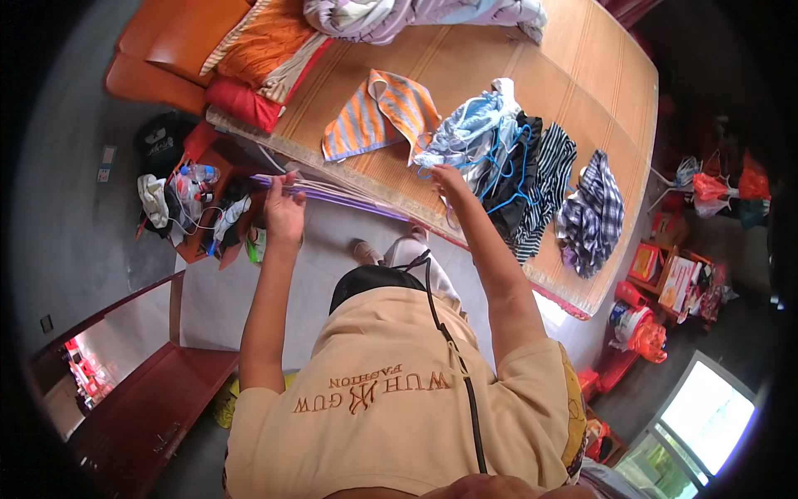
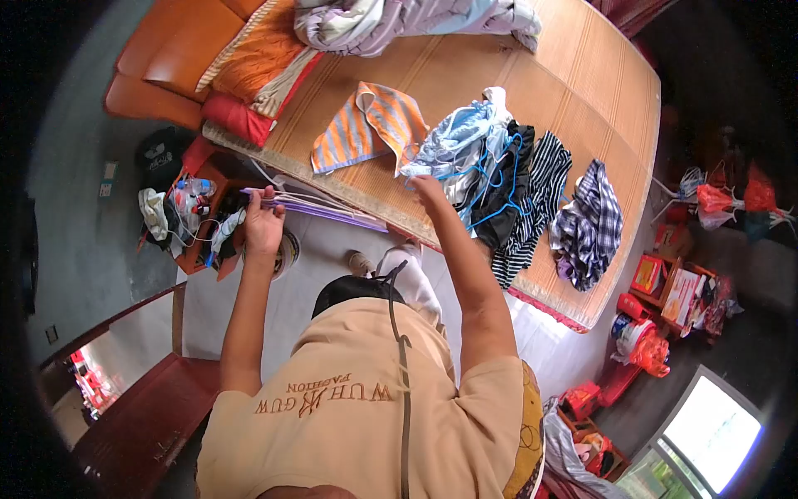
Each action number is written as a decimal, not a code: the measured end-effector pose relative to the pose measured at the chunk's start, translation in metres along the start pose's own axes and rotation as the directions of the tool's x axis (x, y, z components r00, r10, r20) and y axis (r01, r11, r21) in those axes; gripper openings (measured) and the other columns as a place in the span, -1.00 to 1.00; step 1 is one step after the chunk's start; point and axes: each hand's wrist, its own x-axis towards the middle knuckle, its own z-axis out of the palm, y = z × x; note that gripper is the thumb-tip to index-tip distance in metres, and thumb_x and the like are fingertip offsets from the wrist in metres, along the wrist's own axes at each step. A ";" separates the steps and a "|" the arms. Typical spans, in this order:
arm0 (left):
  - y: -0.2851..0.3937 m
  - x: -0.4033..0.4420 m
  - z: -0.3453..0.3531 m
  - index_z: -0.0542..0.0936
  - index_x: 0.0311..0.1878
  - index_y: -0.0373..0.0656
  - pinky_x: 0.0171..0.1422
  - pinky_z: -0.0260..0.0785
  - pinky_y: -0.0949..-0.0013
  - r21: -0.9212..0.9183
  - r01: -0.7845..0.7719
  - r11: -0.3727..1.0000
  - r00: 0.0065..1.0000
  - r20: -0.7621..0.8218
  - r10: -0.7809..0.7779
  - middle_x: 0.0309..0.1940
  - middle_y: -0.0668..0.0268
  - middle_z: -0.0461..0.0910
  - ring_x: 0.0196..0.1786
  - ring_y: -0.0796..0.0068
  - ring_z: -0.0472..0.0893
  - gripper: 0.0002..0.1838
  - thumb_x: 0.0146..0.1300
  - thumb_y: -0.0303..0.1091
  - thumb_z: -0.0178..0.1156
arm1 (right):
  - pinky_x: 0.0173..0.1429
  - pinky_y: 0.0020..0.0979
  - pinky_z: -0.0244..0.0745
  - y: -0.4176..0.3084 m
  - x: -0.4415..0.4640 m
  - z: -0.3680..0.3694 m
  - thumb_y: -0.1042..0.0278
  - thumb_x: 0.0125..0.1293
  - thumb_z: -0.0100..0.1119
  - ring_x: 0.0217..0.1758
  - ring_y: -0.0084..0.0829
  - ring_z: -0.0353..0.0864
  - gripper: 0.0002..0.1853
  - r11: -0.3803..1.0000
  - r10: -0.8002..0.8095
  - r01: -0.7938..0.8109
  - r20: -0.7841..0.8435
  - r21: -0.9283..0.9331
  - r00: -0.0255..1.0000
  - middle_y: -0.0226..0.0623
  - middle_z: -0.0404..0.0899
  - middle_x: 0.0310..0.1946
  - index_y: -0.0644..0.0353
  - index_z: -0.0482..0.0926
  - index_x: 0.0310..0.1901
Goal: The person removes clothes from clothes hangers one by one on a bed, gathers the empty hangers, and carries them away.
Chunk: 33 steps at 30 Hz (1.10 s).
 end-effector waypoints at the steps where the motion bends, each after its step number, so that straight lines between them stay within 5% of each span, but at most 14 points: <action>1: -0.003 0.002 0.001 0.52 -0.18 -0.01 -0.13 0.27 0.41 0.015 -0.005 1.000 0.999 -0.032 0.006 -0.17 0.41 0.56 -0.03 0.57 0.48 -0.84 0.32 -0.16 0.12 | -0.40 -0.43 0.39 0.018 0.002 -0.016 0.14 0.16 0.18 -0.49 -0.52 0.40 -0.77 1.000 -0.021 0.018 -0.150 -0.020 0.988 -0.46 0.43 -0.49 0.11 0.50 -0.31; 2: -0.008 0.003 0.002 0.52 -0.18 -0.01 -0.13 0.27 0.41 0.031 0.007 1.000 0.999 -0.037 -0.006 -0.17 0.41 0.56 -0.03 0.57 0.48 -0.84 0.32 -0.16 0.12 | -0.45 -0.43 0.38 0.039 0.004 -0.033 0.11 0.14 0.19 -0.55 -0.49 0.38 -0.73 0.999 -0.036 0.025 -0.297 -0.042 0.954 -0.46 0.42 -0.52 0.13 0.51 -0.29; 4: -0.019 0.005 0.001 0.51 -0.18 -0.02 -0.08 0.24 0.41 0.127 0.021 0.992 0.997 -0.073 -0.011 -0.18 0.41 0.54 -0.05 0.60 0.45 -0.82 0.34 -0.14 0.10 | -0.35 -0.28 0.44 0.129 0.066 -0.104 0.05 0.08 0.23 -0.26 -0.40 0.50 -0.50 0.948 0.080 -0.227 -0.526 -0.221 0.846 -0.17 0.52 -0.23 0.26 0.51 -0.04; 7: -0.040 0.007 0.001 0.50 -0.19 -0.02 -0.05 0.23 0.42 0.253 0.022 0.967 0.992 -0.123 0.010 -0.18 0.42 0.53 -0.06 0.61 0.43 -0.82 0.35 -0.14 0.08 | 0.27 -0.18 0.29 0.096 0.015 -0.124 -0.17 -0.05 0.27 0.25 0.02 0.37 -0.12 0.842 0.066 -0.422 -0.712 -0.335 0.699 0.13 0.37 0.18 0.33 0.33 0.22; 10: -0.060 0.006 0.006 0.49 -0.18 -0.04 -0.06 0.24 0.43 0.314 0.032 0.949 0.989 -0.148 0.015 -0.19 0.42 0.53 -0.08 0.60 0.43 -0.81 0.35 -0.14 0.08 | 0.15 -0.25 0.41 0.122 0.036 -0.152 -0.06 -0.03 0.33 0.11 -0.12 0.50 -0.07 0.916 0.035 -0.323 -0.755 -0.238 0.655 0.06 0.41 0.14 0.31 0.19 0.30; 13: -0.075 -0.001 0.015 0.47 -0.16 -0.06 -0.08 0.27 0.45 0.334 0.065 0.940 0.982 -0.187 -0.001 -0.20 0.42 0.52 -0.09 0.62 0.44 -0.82 0.35 -0.16 0.08 | -0.04 -0.24 0.46 0.169 0.083 -0.161 0.12 0.17 0.18 -0.17 -0.10 0.61 -0.35 0.978 -0.157 0.205 -0.784 -0.038 0.601 0.02 0.50 0.03 0.26 0.30 0.24; 14: -0.080 -0.002 0.019 0.47 -0.16 -0.06 -0.08 0.28 0.46 0.354 0.058 0.933 0.985 -0.174 0.005 -0.20 0.42 0.51 -0.10 0.62 0.44 -0.82 0.35 -0.17 0.08 | -0.04 -0.24 0.46 0.171 0.085 -0.170 0.12 0.17 0.18 -0.17 -0.10 0.61 -0.35 0.978 -0.153 0.205 -0.784 -0.033 0.602 0.02 0.50 0.03 0.26 0.30 0.24; 16: -0.088 -0.004 0.025 0.46 -0.18 -0.08 -0.08 0.31 0.48 0.368 0.053 0.928 0.984 -0.176 0.014 -0.18 0.40 0.51 -0.13 0.63 0.45 -0.82 0.36 -0.18 0.07 | 0.14 -0.09 0.35 0.110 0.042 -0.172 0.00 0.26 0.02 0.11 0.02 0.47 -0.47 0.926 0.043 -0.260 -0.605 -0.276 0.795 0.01 0.51 0.03 0.19 0.41 0.14; 17: -0.091 -0.003 0.028 0.46 -0.18 -0.08 -0.08 0.31 0.48 0.368 0.051 0.928 0.985 -0.170 0.014 -0.18 0.40 0.51 -0.13 0.63 0.45 -0.82 0.36 -0.18 0.07 | 0.14 -0.09 0.35 0.087 0.028 -0.164 0.00 0.26 0.02 0.11 0.02 0.47 -0.47 0.927 0.040 -0.256 -0.608 -0.273 0.793 0.01 0.51 0.03 0.19 0.41 0.14; 19: -0.098 -0.004 0.034 0.48 -0.21 -0.07 -0.06 0.31 0.43 0.395 0.059 0.917 0.990 -0.143 -0.002 -0.22 0.37 0.50 -0.08 0.56 0.43 -0.84 0.36 -0.20 0.08 | 0.03 -0.08 0.39 0.049 0.001 -0.147 -0.04 0.34 -0.13 -0.03 0.04 0.53 -0.56 0.955 -0.098 -0.205 -0.882 -0.214 0.462 -0.04 0.58 -0.11 0.13 0.52 0.00; 20: -0.100 -0.004 0.041 0.47 -0.20 -0.09 -0.09 0.32 0.49 0.402 0.064 0.913 0.990 -0.138 -0.009 -0.22 0.36 0.50 -0.13 0.58 0.45 -0.84 0.36 -0.21 0.08 | 0.04 -0.13 0.40 0.033 -0.012 -0.145 -0.02 0.37 -0.19 -0.03 0.04 0.52 -0.58 0.961 -0.175 -0.125 -0.896 -0.245 0.409 -0.07 0.58 -0.09 0.09 0.55 -0.05; 25: -0.117 -0.002 0.063 0.49 -0.22 -0.15 -0.15 0.33 0.60 0.422 0.050 0.905 0.994 -0.107 -0.005 -0.28 0.36 0.52 -0.30 0.67 0.47 -0.81 0.37 -0.22 0.07 | 0.04 -0.25 0.43 0.011 -0.050 -0.174 0.16 0.39 -0.16 -0.05 -0.09 0.58 -0.61 0.837 -0.546 0.143 -0.792 -0.528 0.273 -0.07 0.60 -0.11 0.27 0.54 -0.02; 30: -0.128 0.001 0.073 0.55 -0.21 -0.18 -0.16 0.32 0.61 0.561 -0.011 0.827 0.997 0.070 -0.034 -0.38 0.44 0.54 -0.33 0.70 0.47 -0.80 0.37 -0.25 0.07 | 0.04 -0.44 0.46 -0.050 -0.128 -0.144 0.39 0.38 -0.04 -0.09 -0.34 0.62 -0.74 0.722 -0.682 0.301 -0.715 -0.623 0.156 -0.16 0.64 -0.14 0.34 0.56 -0.05; 33: -0.132 0.002 0.087 0.55 -0.21 -0.19 -0.18 0.32 0.61 0.616 -0.043 0.787 0.994 0.108 -0.031 -0.40 0.42 0.55 -0.34 0.71 0.48 -0.79 0.36 -0.24 0.08 | 0.02 -0.47 0.45 -0.052 -0.148 -0.121 0.39 0.38 -0.01 -0.10 -0.39 0.62 -0.76 0.662 -0.729 0.448 -0.656 -0.601 0.197 -0.17 0.64 -0.13 0.34 0.57 -0.06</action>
